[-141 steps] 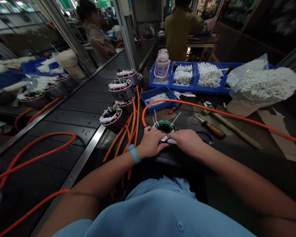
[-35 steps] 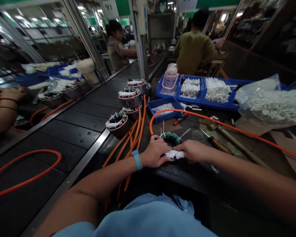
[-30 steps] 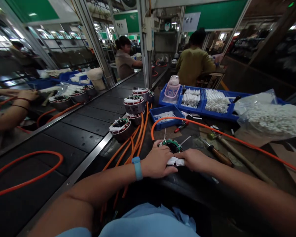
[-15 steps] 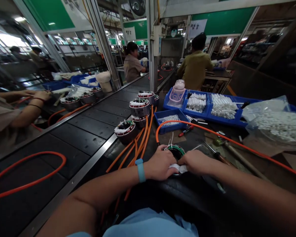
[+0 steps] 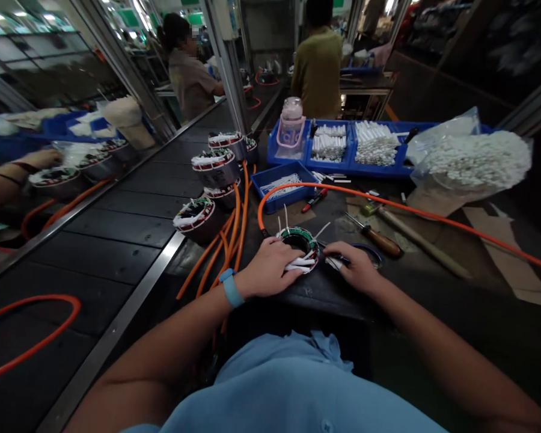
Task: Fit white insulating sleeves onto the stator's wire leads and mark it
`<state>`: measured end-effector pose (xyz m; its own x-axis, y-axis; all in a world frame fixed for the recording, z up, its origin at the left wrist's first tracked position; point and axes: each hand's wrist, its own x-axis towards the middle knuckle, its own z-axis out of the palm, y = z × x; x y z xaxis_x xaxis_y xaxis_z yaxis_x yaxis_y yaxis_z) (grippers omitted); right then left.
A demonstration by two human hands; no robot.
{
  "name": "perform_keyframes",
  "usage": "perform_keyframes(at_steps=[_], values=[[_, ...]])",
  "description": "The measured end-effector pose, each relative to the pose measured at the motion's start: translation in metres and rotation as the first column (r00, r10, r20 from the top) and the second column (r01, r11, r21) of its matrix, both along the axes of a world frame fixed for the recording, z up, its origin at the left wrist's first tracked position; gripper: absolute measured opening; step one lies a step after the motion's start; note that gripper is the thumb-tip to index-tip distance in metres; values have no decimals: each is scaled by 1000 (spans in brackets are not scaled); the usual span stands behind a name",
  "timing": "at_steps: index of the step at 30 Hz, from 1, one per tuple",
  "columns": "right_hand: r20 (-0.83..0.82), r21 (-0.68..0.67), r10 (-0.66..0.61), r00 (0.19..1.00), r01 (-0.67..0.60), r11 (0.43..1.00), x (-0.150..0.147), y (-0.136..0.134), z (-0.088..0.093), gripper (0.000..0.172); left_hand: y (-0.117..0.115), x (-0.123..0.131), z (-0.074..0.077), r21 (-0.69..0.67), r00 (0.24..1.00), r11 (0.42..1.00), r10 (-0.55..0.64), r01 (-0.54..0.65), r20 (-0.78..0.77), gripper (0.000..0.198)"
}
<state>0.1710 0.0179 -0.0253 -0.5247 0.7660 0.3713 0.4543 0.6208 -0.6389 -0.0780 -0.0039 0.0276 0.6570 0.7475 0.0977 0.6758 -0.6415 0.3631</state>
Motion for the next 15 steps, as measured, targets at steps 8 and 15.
perform_keyframes(at_steps=[8, 15], values=[[-33, 179, 158, 987, -150, 972, -16, -1, 0, 21, -1, 15, -15, -10, 984, 987, 163, -163, 75, 17], [-49, 164, 217, 975, -207, 965, -18, 13, 7, 14, -1, 14, -13, -12, 992, 993, 121, -121, 32, 22]])
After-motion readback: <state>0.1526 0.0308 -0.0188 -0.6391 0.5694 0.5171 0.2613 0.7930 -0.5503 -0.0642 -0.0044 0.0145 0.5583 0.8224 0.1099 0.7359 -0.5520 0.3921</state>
